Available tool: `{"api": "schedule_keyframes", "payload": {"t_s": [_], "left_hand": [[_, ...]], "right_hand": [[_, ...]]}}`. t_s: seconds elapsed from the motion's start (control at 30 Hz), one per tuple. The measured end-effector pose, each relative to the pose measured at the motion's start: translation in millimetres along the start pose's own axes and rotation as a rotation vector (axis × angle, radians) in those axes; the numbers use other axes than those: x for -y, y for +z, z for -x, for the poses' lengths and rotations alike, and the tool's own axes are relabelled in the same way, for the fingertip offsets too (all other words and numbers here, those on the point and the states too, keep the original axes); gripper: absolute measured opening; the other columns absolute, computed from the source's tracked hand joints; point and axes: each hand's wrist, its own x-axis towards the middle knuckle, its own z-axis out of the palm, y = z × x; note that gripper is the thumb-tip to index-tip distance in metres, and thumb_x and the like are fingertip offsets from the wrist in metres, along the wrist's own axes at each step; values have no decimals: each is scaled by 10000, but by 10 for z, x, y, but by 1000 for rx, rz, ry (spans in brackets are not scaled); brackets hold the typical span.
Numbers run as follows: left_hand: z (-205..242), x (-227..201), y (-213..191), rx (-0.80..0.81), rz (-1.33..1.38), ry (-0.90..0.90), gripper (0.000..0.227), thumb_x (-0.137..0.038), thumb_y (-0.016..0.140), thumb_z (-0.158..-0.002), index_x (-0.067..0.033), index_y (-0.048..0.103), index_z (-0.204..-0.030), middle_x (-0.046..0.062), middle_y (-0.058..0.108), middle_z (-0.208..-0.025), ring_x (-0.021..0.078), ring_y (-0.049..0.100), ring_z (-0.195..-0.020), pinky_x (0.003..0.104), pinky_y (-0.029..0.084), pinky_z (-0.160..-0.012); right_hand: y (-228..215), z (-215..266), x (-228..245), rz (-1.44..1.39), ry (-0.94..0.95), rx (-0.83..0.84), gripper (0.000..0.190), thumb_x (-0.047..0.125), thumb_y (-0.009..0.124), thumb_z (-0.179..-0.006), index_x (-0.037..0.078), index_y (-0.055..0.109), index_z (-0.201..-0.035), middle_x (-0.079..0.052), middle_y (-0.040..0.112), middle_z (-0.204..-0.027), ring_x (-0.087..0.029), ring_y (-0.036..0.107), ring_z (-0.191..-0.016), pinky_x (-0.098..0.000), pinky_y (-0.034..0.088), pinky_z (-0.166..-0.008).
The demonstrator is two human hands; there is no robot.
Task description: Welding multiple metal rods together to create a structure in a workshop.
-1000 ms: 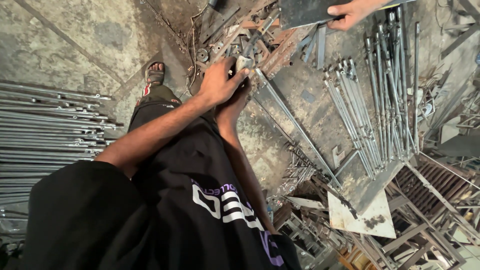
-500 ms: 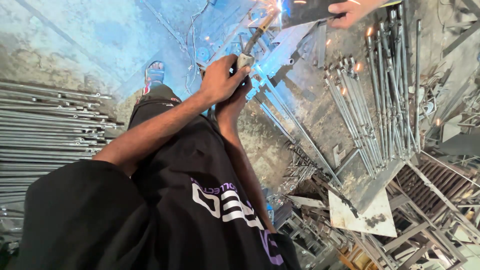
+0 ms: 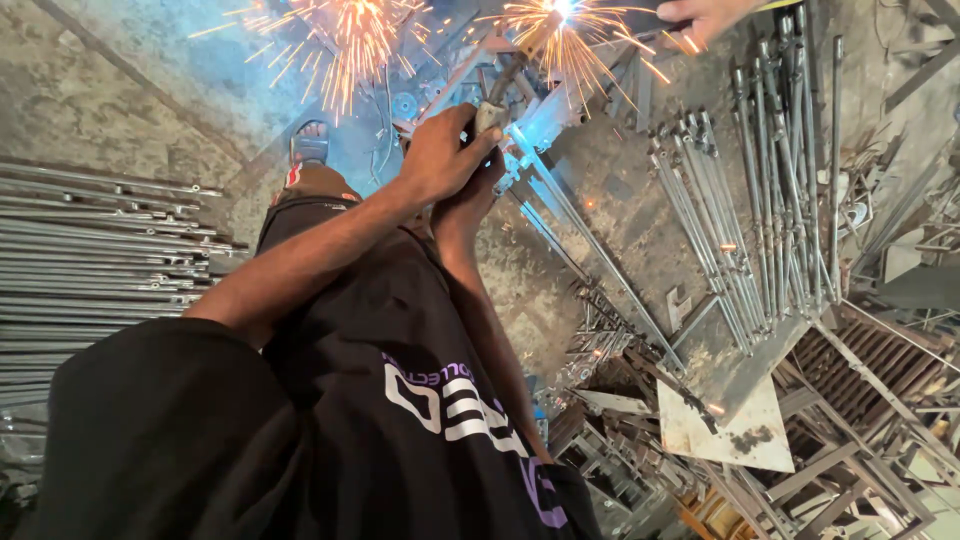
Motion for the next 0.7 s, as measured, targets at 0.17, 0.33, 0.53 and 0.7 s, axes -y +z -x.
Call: {"api": "schedule_keyframes", "payload": {"t_s": [0.17, 0.33, 0.53, 0.7], "left_hand": [[-4, 154, 93, -44, -53, 53, 542, -481, 673, -974, 40, 661, -1124, 270, 669, -969, 444, 650, -903, 537, 495, -784], [-11, 128, 89, -33, -76, -12, 544, -491, 673, -941, 18, 667, -1131, 264, 681, -983, 450, 652, -929, 544, 494, -814], [-20, 124, 73, -11, -63, -81, 553, -502, 672, -930, 18, 664, -1117, 261, 690, -983, 451, 658, -940, 550, 495, -832], [-9, 124, 42, -14, -74, -74, 562, -507, 672, -946, 29, 660, -1114, 268, 687, -980, 455, 658, -934, 551, 496, -826]], "right_hand": [[-26, -3, -75, 117, -121, -6, 599, 259, 611, -1034, -31, 360, -1494, -219, 609, -1355, -315, 635, -1202, -431, 522, -986], [24, -16, -217, 49, -98, -25, 566, 257, 580, -1055, -29, 352, -1486, -204, 597, -1370, -296, 631, -1207, -417, 534, -1004], [53, -53, -332, -252, 47, 20, 504, 235, 493, -1092, -10, 336, -1503, -184, 545, -1398, -264, 606, -1199, -402, 537, -1008], [6, -20, -273, -369, 103, 44, 507, 244, 470, -1096, 3, 319, -1516, -176, 524, -1404, -262, 595, -1202, -404, 532, -1007]]}}
